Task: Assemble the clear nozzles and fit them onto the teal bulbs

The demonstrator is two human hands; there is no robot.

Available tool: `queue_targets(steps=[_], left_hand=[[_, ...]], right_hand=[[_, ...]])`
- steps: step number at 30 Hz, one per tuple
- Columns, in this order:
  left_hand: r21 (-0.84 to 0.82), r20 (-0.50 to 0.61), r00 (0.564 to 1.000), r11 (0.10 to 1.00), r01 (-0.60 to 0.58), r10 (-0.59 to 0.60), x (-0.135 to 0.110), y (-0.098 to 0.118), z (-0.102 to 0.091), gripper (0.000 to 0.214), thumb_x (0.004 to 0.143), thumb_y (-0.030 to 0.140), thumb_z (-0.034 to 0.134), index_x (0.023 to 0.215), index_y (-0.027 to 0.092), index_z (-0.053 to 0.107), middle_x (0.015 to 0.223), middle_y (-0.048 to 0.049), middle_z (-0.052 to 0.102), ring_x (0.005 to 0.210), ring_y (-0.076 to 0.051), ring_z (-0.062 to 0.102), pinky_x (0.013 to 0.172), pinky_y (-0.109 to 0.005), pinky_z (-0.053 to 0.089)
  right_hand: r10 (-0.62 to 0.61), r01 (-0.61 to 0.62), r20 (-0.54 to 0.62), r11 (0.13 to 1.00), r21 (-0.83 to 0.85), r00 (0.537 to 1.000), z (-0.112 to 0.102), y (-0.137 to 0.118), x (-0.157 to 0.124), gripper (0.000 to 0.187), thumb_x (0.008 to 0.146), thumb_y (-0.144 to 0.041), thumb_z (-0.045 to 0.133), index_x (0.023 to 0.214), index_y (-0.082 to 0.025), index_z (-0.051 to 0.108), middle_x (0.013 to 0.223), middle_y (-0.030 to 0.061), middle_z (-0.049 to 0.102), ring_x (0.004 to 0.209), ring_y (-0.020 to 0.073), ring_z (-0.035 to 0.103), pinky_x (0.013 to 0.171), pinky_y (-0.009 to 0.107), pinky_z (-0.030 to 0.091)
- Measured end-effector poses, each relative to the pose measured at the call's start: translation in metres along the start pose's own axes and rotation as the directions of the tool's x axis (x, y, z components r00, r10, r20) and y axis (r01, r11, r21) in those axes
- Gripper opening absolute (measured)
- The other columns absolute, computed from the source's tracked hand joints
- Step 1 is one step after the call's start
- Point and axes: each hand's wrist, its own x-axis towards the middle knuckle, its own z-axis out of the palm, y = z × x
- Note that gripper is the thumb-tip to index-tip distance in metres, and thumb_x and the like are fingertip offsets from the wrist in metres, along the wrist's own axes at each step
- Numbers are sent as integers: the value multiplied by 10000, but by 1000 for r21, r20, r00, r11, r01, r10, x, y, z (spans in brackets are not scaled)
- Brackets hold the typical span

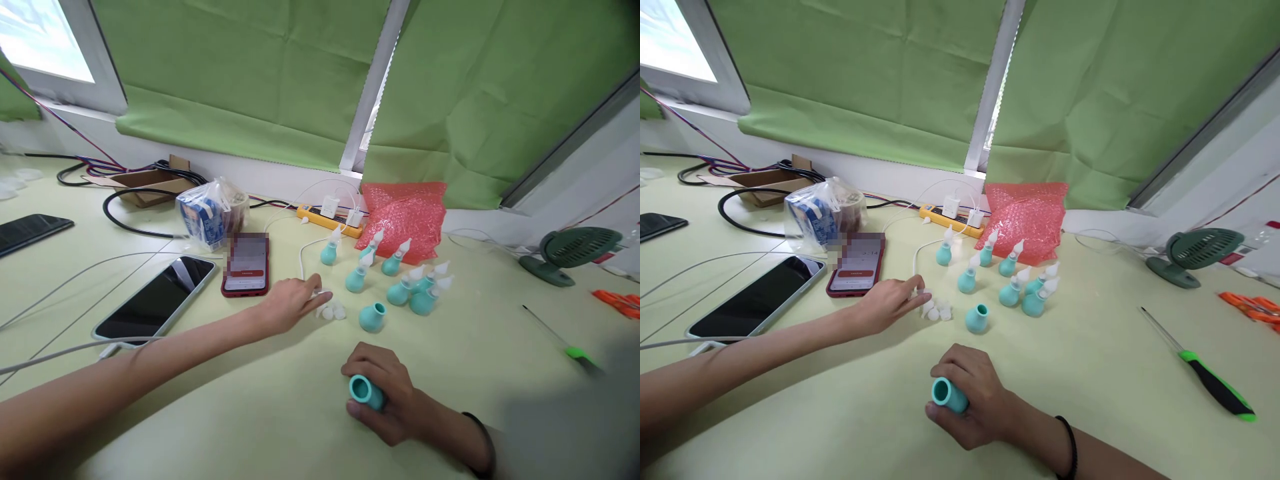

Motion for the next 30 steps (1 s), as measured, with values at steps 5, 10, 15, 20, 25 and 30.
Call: queue_targets(steps=[5, 10, 15, 20, 25, 30], left_hand=[[116, 49, 998, 993, 20, -25, 4, -16, 14, 217, 835, 196, 316, 1020, 177, 430, 877, -75, 556, 647, -190, 584, 499, -260, 386], [104, 77, 997, 994, -17, 9, 3, -19, 17, 220, 810, 163, 324, 915, 183, 516, 813, -56, 564, 682, -190, 587, 522, -262, 405], [100, 36, 999, 994, -36, 33, 1, -12, 11, 236, 806, 194, 326, 978, 164, 485, 863, -70, 549, 750, -208, 567, 563, -290, 425], [101, 14, 996, 991, -86, 85, -1, -7, 9, 218, 797, 202, 365, 974, 157, 485, 888, -84, 521, 837, -207, 524, 627, -296, 438], [99, 42, 978, 973, -206, 203, -5, -1, 8, 238, 789, 303, 418, 974, 165, 477, 835, -73, 546, 784, -210, 540, 611, -301, 439], [110, 133, 947, 945, -307, 292, -8, 4, 15, 189, 809, 254, 406, 974, 182, 463, 773, -43, 591, 678, -194, 582, 543, -276, 419]], right_hand=[[56, -56, -49, 998, -18, 997, -1, 1, 2, 225, 720, -244, 462, 927, -159, 489, 716, 51, 500, 637, 157, 497, 547, 275, 400], [59, -59, -195, 998, 8, 979, -7, 11, 1, 239, 745, -230, 409, 953, -150, 496, 715, 61, 479, 657, 177, 486, 529, 296, 402], [46, -90, -617, 995, -40, 786, -28, 40, 0, 197, 779, -300, 373, 828, -175, 517, 690, 57, 484, 635, 191, 489, 548, 341, 406], [176, -395, -670, 899, -190, 721, -49, 66, 8, 130, 743, -304, 473, 765, -186, 523, 664, 32, 546, 621, 173, 536, 588, 303, 437], [271, -477, -504, 811, -339, 820, -44, 84, 8, 144, 719, -308, 513, 764, -178, 554, 691, 36, 609, 582, 156, 551, 592, 282, 452], [351, -494, -427, 819, -292, 834, -38, 92, 7, 154, 743, -300, 492, 767, -166, 564, 703, 46, 620, 570, 153, 566, 580, 289, 477]])
